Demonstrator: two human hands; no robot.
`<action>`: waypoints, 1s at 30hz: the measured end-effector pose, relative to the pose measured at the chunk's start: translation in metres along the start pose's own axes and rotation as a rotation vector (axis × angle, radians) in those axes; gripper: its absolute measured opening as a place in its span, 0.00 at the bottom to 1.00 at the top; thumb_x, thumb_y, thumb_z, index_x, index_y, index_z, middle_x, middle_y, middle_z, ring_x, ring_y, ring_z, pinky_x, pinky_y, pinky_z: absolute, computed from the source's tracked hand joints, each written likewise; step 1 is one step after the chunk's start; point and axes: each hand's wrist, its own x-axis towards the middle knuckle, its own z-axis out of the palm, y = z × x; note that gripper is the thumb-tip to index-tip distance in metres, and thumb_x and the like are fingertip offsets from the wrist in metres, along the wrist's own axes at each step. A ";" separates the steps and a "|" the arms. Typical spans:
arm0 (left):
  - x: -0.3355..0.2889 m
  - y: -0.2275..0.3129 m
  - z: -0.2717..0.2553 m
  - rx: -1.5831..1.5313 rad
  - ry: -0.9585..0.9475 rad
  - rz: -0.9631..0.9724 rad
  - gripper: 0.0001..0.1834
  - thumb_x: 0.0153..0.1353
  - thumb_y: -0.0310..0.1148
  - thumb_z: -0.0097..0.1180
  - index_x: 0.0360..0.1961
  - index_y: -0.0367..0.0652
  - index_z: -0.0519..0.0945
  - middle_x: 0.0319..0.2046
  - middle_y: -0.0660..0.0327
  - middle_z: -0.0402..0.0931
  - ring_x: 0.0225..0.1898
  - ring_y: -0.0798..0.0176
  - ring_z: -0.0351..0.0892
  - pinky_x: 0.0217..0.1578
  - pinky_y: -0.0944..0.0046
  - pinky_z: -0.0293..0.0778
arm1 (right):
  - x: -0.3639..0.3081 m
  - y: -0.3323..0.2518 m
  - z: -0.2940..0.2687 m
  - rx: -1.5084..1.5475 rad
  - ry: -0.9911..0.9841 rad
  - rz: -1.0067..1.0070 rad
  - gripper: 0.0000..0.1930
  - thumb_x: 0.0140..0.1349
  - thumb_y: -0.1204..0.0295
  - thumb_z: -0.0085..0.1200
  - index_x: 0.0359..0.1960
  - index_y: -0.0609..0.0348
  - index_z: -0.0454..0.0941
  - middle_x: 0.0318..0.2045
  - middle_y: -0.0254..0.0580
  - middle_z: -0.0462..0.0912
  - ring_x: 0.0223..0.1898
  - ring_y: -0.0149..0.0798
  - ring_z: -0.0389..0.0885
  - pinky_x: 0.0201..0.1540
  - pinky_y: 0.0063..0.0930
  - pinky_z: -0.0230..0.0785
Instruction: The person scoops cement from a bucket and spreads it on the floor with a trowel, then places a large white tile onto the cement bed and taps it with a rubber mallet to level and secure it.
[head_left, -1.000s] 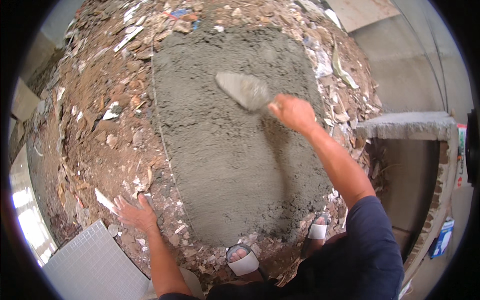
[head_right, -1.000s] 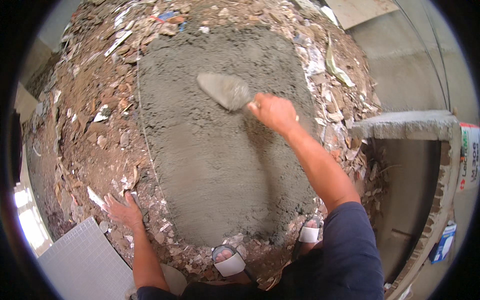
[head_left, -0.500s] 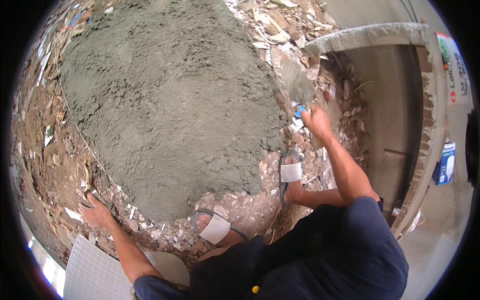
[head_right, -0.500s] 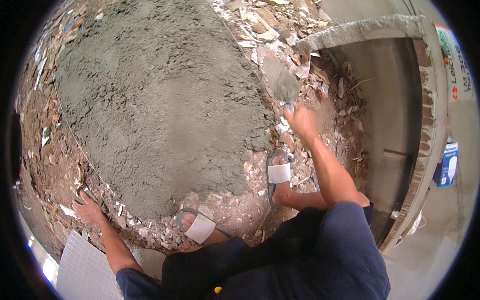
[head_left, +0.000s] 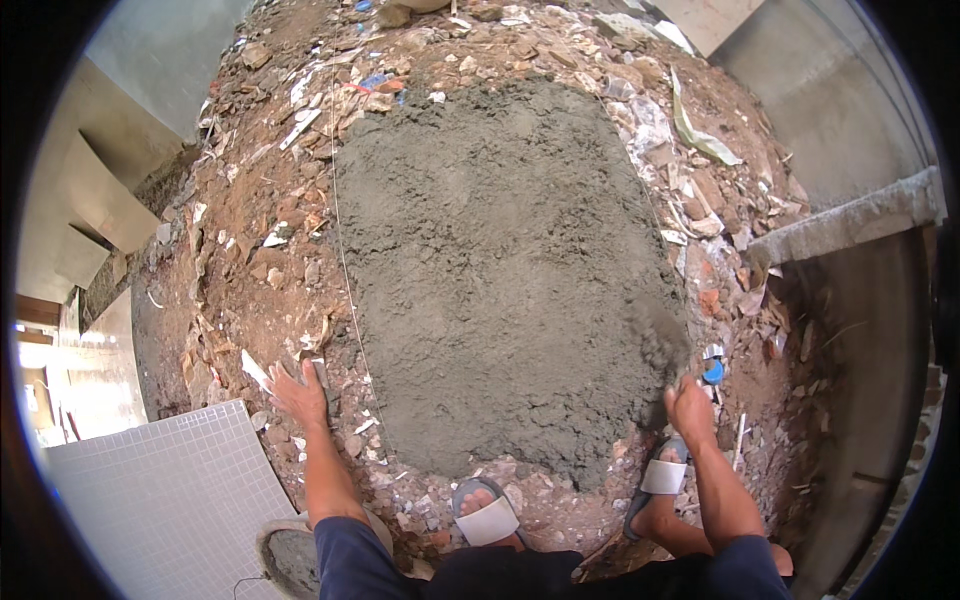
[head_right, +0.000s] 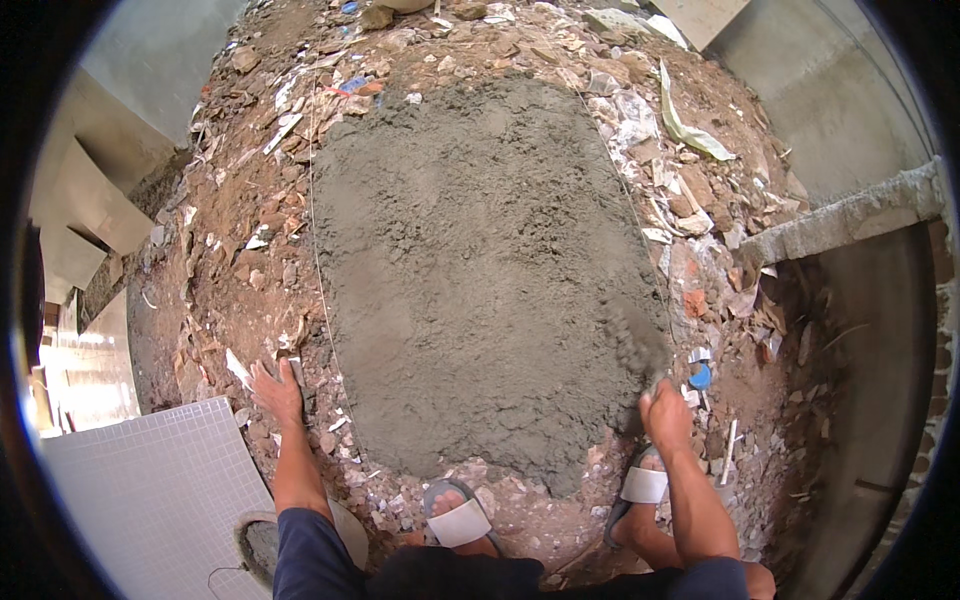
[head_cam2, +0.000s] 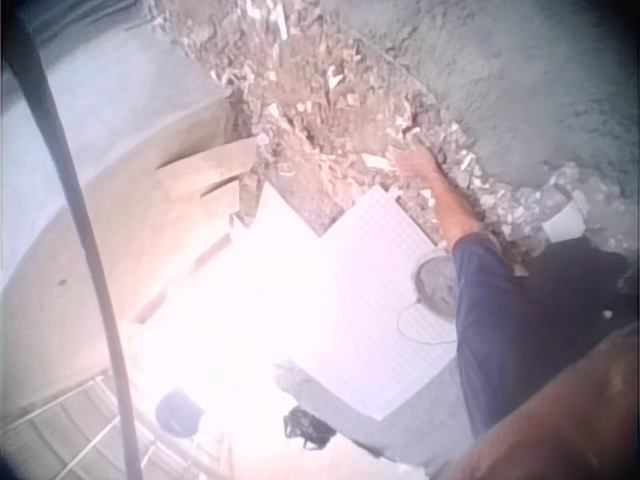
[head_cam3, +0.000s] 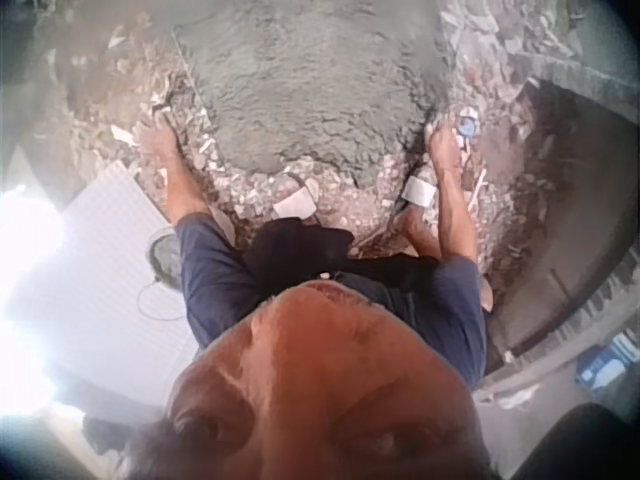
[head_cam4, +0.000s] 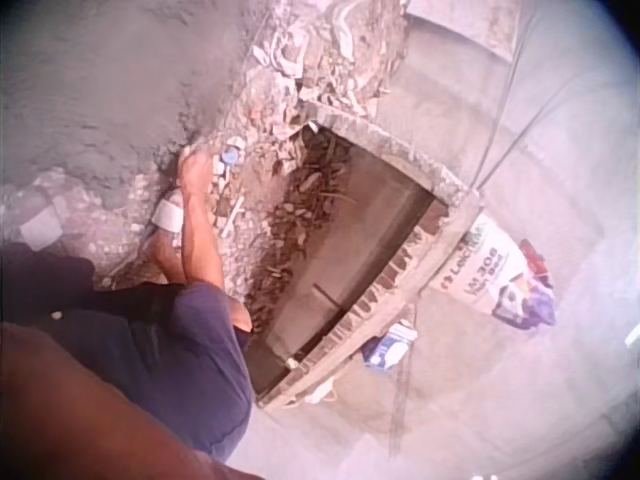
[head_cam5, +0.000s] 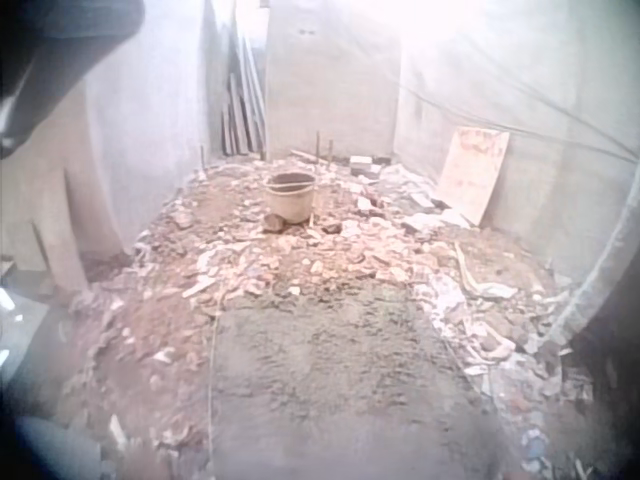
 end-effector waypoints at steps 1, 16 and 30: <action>0.000 0.000 -0.001 0.043 0.001 0.008 0.43 0.65 0.62 0.46 0.70 0.38 0.61 0.71 0.47 0.56 0.74 0.40 0.43 0.70 0.33 0.36 | -0.011 0.000 -0.001 -0.006 -0.037 -0.003 0.17 0.58 0.61 0.59 0.36 0.63 0.72 0.33 0.64 0.82 0.36 0.64 0.81 0.41 0.54 0.73; 0.073 0.043 0.034 -0.153 0.294 0.133 0.38 0.69 0.58 0.43 0.71 0.43 0.59 0.72 0.50 0.55 0.75 0.45 0.45 0.69 0.35 0.39 | 0.021 -0.148 -0.067 0.883 -0.592 0.023 0.13 0.65 0.60 0.56 0.34 0.56 0.74 0.24 0.34 0.77 0.21 0.27 0.76 0.25 0.26 0.72; 0.094 0.073 0.046 -0.126 0.033 0.144 0.41 0.68 0.60 0.43 0.72 0.42 0.57 0.72 0.51 0.54 0.75 0.49 0.45 0.71 0.38 0.35 | 0.265 -0.208 -0.078 0.773 0.013 0.179 0.22 0.70 0.59 0.48 0.51 0.69 0.72 0.33 0.51 0.79 0.26 0.39 0.79 0.27 0.35 0.77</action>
